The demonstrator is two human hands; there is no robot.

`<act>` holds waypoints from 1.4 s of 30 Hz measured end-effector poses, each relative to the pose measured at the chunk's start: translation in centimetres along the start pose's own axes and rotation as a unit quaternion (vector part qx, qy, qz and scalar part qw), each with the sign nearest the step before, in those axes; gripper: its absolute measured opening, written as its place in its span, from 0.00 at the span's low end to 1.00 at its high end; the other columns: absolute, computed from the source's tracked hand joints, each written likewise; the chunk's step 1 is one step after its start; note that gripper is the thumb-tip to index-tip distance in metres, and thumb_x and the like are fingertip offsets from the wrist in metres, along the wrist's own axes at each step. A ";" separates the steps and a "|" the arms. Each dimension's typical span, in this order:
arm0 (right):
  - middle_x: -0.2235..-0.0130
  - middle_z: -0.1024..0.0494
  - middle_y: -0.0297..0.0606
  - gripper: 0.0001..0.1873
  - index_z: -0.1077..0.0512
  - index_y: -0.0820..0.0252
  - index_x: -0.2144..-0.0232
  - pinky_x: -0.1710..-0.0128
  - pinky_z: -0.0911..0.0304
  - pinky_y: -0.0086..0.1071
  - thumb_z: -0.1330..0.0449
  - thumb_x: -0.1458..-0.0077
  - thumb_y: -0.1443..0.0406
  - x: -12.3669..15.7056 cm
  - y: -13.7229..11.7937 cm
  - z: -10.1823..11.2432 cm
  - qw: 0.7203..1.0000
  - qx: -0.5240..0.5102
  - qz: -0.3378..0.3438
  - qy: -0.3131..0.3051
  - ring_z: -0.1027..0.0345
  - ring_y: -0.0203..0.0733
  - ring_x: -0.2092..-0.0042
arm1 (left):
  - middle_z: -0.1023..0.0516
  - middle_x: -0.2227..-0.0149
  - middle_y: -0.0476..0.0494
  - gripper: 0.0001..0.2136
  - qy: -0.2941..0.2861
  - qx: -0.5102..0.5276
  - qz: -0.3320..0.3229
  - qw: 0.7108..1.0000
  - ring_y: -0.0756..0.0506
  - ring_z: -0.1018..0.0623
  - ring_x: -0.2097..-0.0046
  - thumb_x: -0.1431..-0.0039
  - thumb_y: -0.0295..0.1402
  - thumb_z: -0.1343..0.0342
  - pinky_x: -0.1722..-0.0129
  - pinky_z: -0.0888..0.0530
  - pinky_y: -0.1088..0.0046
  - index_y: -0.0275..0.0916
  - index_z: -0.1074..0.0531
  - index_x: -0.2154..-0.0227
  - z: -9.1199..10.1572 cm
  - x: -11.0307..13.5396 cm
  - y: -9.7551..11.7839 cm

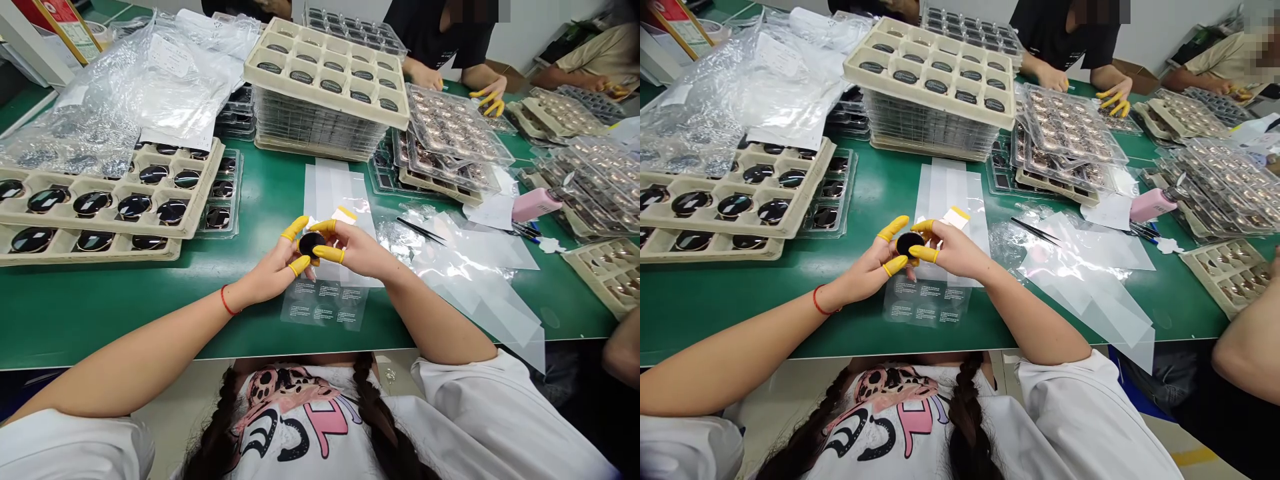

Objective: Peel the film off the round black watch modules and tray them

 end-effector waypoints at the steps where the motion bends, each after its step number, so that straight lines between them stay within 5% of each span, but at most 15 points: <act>1: 0.62 0.26 0.36 0.20 0.31 0.60 0.54 0.61 0.34 0.36 0.36 0.50 0.61 0.0 0.0 0.0 1.000 -0.011 0.001 -0.011 0.33 0.35 0.64 | 0.25 0.60 0.46 0.29 -0.011 -0.002 0.004 1.000 0.49 0.20 0.66 0.34 0.39 0.52 0.58 0.22 0.64 0.49 0.55 0.34 -0.2 0.0 0.0; 6: 0.63 0.25 0.34 0.18 0.31 0.59 0.55 0.57 0.31 0.37 0.38 0.51 0.65 0.0 0.4 -0.9 0.993 -0.103 -0.021 -0.060 0.29 0.37 0.61 | 0.23 0.63 0.44 0.22 0.037 -0.009 0.034 0.999 0.50 0.21 0.71 0.34 0.43 0.54 0.57 0.23 0.64 0.43 0.41 0.40 0.8 -0.2 -0.1; 10: 0.62 0.25 0.35 0.12 0.31 0.60 0.63 0.57 0.33 0.35 0.38 0.53 0.66 -0.1 1.2 0.9 0.987 -0.122 -0.025 0.103 0.30 0.36 0.61 | 0.23 0.59 0.44 0.25 0.038 -0.010 0.057 0.998 0.51 0.21 0.70 0.34 0.44 0.55 0.58 0.22 0.64 0.41 0.46 0.38 0.6 -0.2 -1.0; 13: 0.68 0.27 0.33 0.11 0.34 0.59 0.69 0.64 0.34 0.33 0.36 0.53 0.61 0.1 1.7 0.3 0.981 -0.124 -0.034 0.146 0.31 0.35 0.66 | 0.25 0.58 0.43 0.34 0.007 -0.054 0.016 0.998 0.48 0.21 0.65 0.39 0.39 0.46 0.59 0.22 0.66 0.45 0.57 0.34 -0.4 0.0 -0.9; 17: 0.70 0.27 0.32 0.13 0.35 0.59 0.72 0.67 0.37 0.32 0.36 0.52 0.58 0.3 1.0 -0.2 0.989 -0.051 -0.017 0.135 0.34 0.34 0.69 | 0.25 0.58 0.43 0.37 0.008 -0.112 -0.028 0.993 0.46 0.21 0.59 0.40 0.33 0.44 0.56 0.22 0.63 0.45 0.59 0.33 -0.5 0.1 -0.4; 21: 0.75 0.31 0.27 0.14 0.33 0.58 0.58 0.67 0.37 0.32 0.40 0.48 0.63 0.2 0.6 0.0 0.997 -0.004 -0.003 0.079 0.36 0.33 0.71 | 0.26 0.60 0.44 0.37 0.017 -0.110 -0.026 0.993 0.46 0.22 0.61 0.41 0.32 0.44 0.58 0.22 0.64 0.47 0.58 0.33 -0.1 0.0 -0.1; 24: 0.69 0.27 0.33 0.11 0.28 0.57 0.58 0.61 0.35 0.36 0.41 0.46 0.65 0.1 -0.3 -0.4 0.995 0.060 0.047 0.058 0.34 0.36 0.66 | 0.27 0.64 0.47 0.39 0.026 -0.079 -0.003 0.997 0.48 0.23 0.66 0.42 0.34 0.42 0.65 0.22 0.68 0.49 0.59 0.33 0.2 0.0 -0.6; 27: 0.59 0.26 0.40 0.05 0.24 0.56 0.66 0.54 0.37 0.41 0.41 0.44 0.66 0.7 -2.5 -0.6 0.967 0.185 0.138 0.110 0.34 0.42 0.57 | 0.26 0.62 0.45 0.34 0.023 -0.050 0.019 0.998 0.49 0.24 0.67 0.41 0.36 0.42 0.66 0.22 0.68 0.48 0.51 0.35 0.2 0.0 -1.4; 30: 0.63 0.25 0.41 0.06 0.25 0.56 0.70 0.56 0.37 0.43 0.41 0.43 0.65 1.7 -4.1 -1.1 0.937 0.263 0.201 0.112 0.35 0.45 0.58 | 0.27 0.53 0.40 0.28 0.015 -0.008 0.029 0.999 0.48 0.23 0.64 0.42 0.37 0.41 0.63 0.21 0.67 0.45 0.42 0.40 0.0 -0.1 -1.7; 32: 0.65 0.24 0.39 0.05 0.25 0.55 0.67 0.56 0.37 0.43 0.41 0.42 0.64 2.4 -3.5 1.3 0.934 0.269 0.189 0.141 0.33 0.44 0.60 | 0.28 0.53 0.41 0.26 0.016 0.005 0.045 0.999 0.48 0.23 0.64 0.42 0.36 0.41 0.62 0.22 0.67 0.43 0.41 0.42 0.1 -0.1 -1.8; 35: 0.66 0.23 0.37 0.05 0.27 0.55 0.63 0.59 0.35 0.40 0.41 0.43 0.64 4.1 0.8 9.3 0.921 0.267 0.053 0.278 0.32 0.41 0.64 | 0.28 0.55 0.43 0.26 0.027 -0.001 0.085 0.996 0.48 0.23 0.62 0.42 0.34 0.42 0.57 0.23 0.65 0.41 0.42 0.42 0.2 -0.1 -2.1; 37: 0.75 0.28 0.37 0.03 0.28 0.58 0.67 0.63 0.36 0.43 0.39 0.47 0.68 4.8 3.6 13.0 0.908 0.289 0.004 0.304 0.35 0.43 0.69 | 0.30 0.52 0.41 0.26 0.031 0.000 0.100 0.994 0.48 0.24 0.59 0.42 0.32 0.42 0.54 0.23 0.63 0.41 0.43 0.42 0.3 -0.1 -2.2; 39: 0.75 0.30 0.40 0.03 0.28 0.59 0.69 0.59 0.38 0.49 0.38 0.50 0.70 4.8 5.0 14.5 0.897 0.316 -0.001 0.310 0.36 0.47 0.65 | 0.31 0.49 0.40 0.27 0.030 0.006 0.101 0.994 0.46 0.25 0.55 0.43 0.31 0.41 0.51 0.24 0.62 0.40 0.43 0.43 0.2 -0.1 -2.2; 42: 0.60 0.25 0.48 0.06 0.25 0.60 0.65 0.49 0.42 0.54 0.40 0.48 0.70 2.8 4.6 12.2 0.894 0.341 0.039 0.287 0.36 0.53 0.53 | 0.31 0.49 0.40 0.27 0.026 0.005 0.101 0.995 0.45 0.26 0.52 0.45 0.31 0.41 0.50 0.26 0.62 0.40 0.42 0.43 0.1 -0.1 -2.3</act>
Point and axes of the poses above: each hand's wrist, its own x-axis away from the middle knuckle, its own z-axis out of the back of the hand, y = z × x, the point moved 10 cm from there along -x, towards the middle knuckle
